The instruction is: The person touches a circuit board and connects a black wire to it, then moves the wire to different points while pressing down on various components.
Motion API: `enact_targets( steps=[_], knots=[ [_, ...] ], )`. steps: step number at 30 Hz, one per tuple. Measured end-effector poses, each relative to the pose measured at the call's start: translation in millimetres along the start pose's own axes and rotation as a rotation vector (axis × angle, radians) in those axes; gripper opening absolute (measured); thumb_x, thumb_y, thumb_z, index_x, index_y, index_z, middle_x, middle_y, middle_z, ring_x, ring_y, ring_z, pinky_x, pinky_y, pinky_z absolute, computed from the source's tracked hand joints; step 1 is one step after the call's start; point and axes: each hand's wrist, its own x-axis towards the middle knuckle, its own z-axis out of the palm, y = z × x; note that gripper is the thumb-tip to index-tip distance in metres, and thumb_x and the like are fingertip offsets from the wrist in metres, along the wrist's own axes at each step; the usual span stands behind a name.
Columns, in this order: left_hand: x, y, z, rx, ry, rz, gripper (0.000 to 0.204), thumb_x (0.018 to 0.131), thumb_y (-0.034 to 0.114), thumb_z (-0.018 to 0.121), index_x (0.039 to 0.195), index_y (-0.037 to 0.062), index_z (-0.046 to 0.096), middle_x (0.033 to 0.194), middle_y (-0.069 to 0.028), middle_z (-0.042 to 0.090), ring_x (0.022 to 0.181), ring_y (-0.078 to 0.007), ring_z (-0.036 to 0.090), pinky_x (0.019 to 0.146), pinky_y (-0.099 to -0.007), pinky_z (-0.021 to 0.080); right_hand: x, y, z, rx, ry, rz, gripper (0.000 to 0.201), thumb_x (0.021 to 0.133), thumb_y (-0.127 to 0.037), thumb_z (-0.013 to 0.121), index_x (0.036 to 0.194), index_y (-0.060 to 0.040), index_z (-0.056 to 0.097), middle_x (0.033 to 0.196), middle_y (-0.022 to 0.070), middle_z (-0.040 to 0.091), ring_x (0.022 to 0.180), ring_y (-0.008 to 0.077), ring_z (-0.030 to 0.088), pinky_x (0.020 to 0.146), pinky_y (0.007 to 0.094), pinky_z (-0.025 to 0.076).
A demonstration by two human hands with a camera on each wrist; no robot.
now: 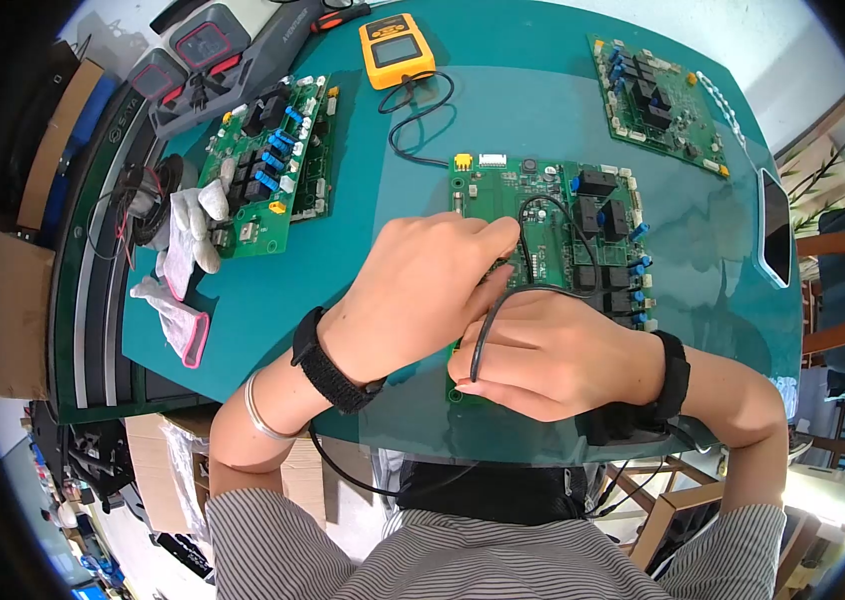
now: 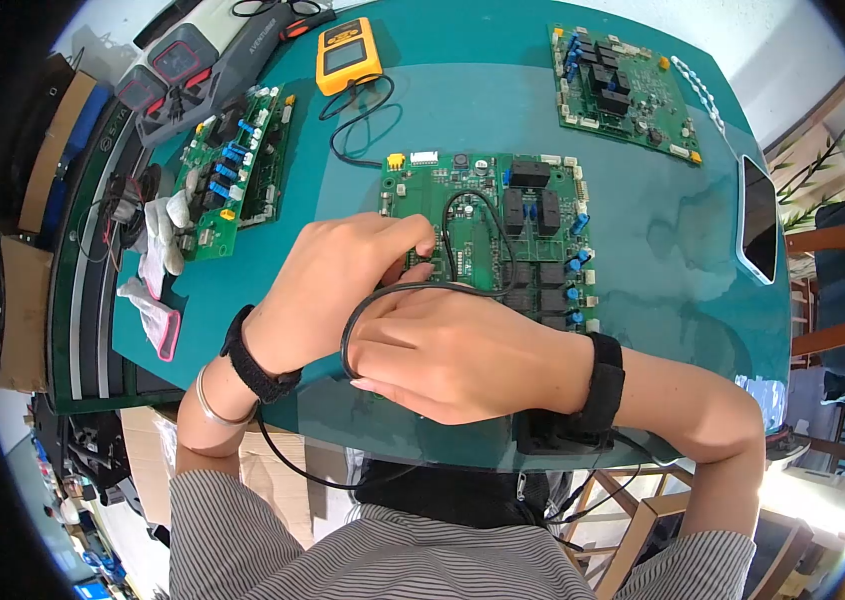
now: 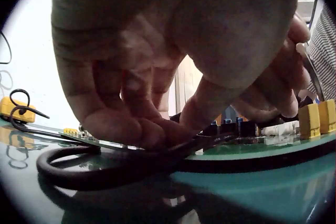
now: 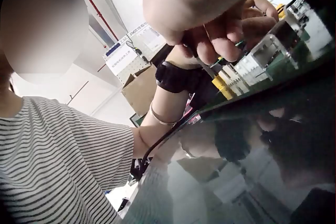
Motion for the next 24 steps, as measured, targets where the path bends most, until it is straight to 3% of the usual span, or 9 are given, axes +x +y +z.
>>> enact_targets(
  steps=[7, 10, 12, 16, 17, 20, 22, 24],
  knots=[
    [0, 0, -2, 0.006, -0.013, 0.021, 0.021, 0.085, 0.015, 0.072, 0.097, 0.0085, 0.056, 0.072, -0.0102, 0.061, 0.072, -0.0351, 0.062, 0.059, -0.0445, 0.045, 1, 0, -3, 0.004, 0.006, 0.013, 0.011, 0.092, -0.012, 0.073, 0.097, -0.0043, 0.067, 0.093, 0.0088, 0.066, 0.082, 0.0299, 0.066, 0.073, 0.0412, 0.055],
    [0, 3, -7, -0.014, -0.045, -0.005, 0.027, 0.080, 0.016, 0.075, 0.100, 0.0082, 0.058, 0.076, -0.0125, 0.062, 0.075, -0.0367, 0.063, 0.061, -0.0455, 0.046, 5, -6, -15, -0.009, -0.068, 0.087, 0.011, 0.094, -0.013, 0.072, 0.095, -0.0040, 0.066, 0.093, 0.0092, 0.067, 0.083, 0.0309, 0.066, 0.074, 0.0424, 0.055],
    [1, 9, -9, -0.001, -0.040, 0.006, 0.022, 0.083, 0.014, 0.073, 0.098, 0.0069, 0.058, 0.078, -0.0124, 0.063, 0.078, -0.0360, 0.065, 0.063, -0.0467, 0.048, 7, -5, -28, 0.057, -0.203, 0.114, 0.017, 0.094, -0.017, 0.067, 0.096, -0.0002, 0.062, 0.095, 0.0146, 0.067, 0.091, 0.0345, 0.066, 0.081, 0.0441, 0.054],
    [2, 10, -7, 0.044, -0.022, 0.012, 0.018, 0.086, 0.012, 0.071, 0.098, 0.0059, 0.059, 0.078, -0.0126, 0.065, 0.080, -0.0353, 0.067, 0.065, -0.0480, 0.050, 9, -4, -53, -0.008, -0.383, 0.265, 0.021, 0.097, -0.021, 0.065, 0.088, -0.0027, 0.064, 0.084, 0.0131, 0.067, 0.082, 0.0334, 0.068, 0.074, 0.0434, 0.056],
    [2, 10, -7, 0.056, -0.026, -0.010, 0.018, 0.086, 0.012, 0.071, 0.099, 0.0061, 0.059, 0.076, -0.0129, 0.064, 0.079, -0.0353, 0.066, 0.065, -0.0481, 0.050, 6, 0, -51, -0.111, -0.280, 0.166, 0.021, 0.098, -0.022, 0.064, 0.087, -0.0035, 0.064, 0.081, 0.0129, 0.068, 0.077, 0.0335, 0.069, 0.070, 0.0428, 0.056],
    [3, 10, -7, 0.057, -0.055, -0.038, 0.017, 0.087, 0.012, 0.071, 0.099, 0.0066, 0.060, 0.075, -0.0127, 0.063, 0.076, -0.0351, 0.066, 0.064, -0.0484, 0.050, 1, 0, -59, -0.230, -0.347, 0.267, 0.013, 0.094, -0.017, 0.069, 0.094, -0.0037, 0.068, 0.084, 0.0110, 0.066, 0.078, 0.0326, 0.065, 0.071, 0.0430, 0.053],
    [3, 12, -8, 0.079, -0.064, -0.033, 0.017, 0.087, 0.012, 0.071, 0.099, 0.0068, 0.060, 0.074, -0.0123, 0.063, 0.075, -0.0347, 0.066, 0.063, -0.0483, 0.050, 1, -4, -66, -0.289, -0.343, 0.238, 0.013, 0.094, -0.016, 0.069, 0.091, -0.0032, 0.066, 0.084, 0.0102, 0.065, 0.075, 0.0317, 0.064, 0.069, 0.0430, 0.052],
    [4, 13, -11, 0.112, -0.059, -0.031, 0.016, 0.088, 0.011, 0.071, 0.098, 0.0070, 0.060, 0.074, -0.0120, 0.063, 0.075, -0.0343, 0.066, 0.063, -0.0482, 0.050, 1, -11, -72, -0.437, -0.186, 0.173, 0.017, 0.094, -0.016, 0.069, 0.087, -0.0024, 0.062, 0.082, 0.0089, 0.063, 0.071, 0.0295, 0.061, 0.064, 0.0399, 0.051]
  ],
)
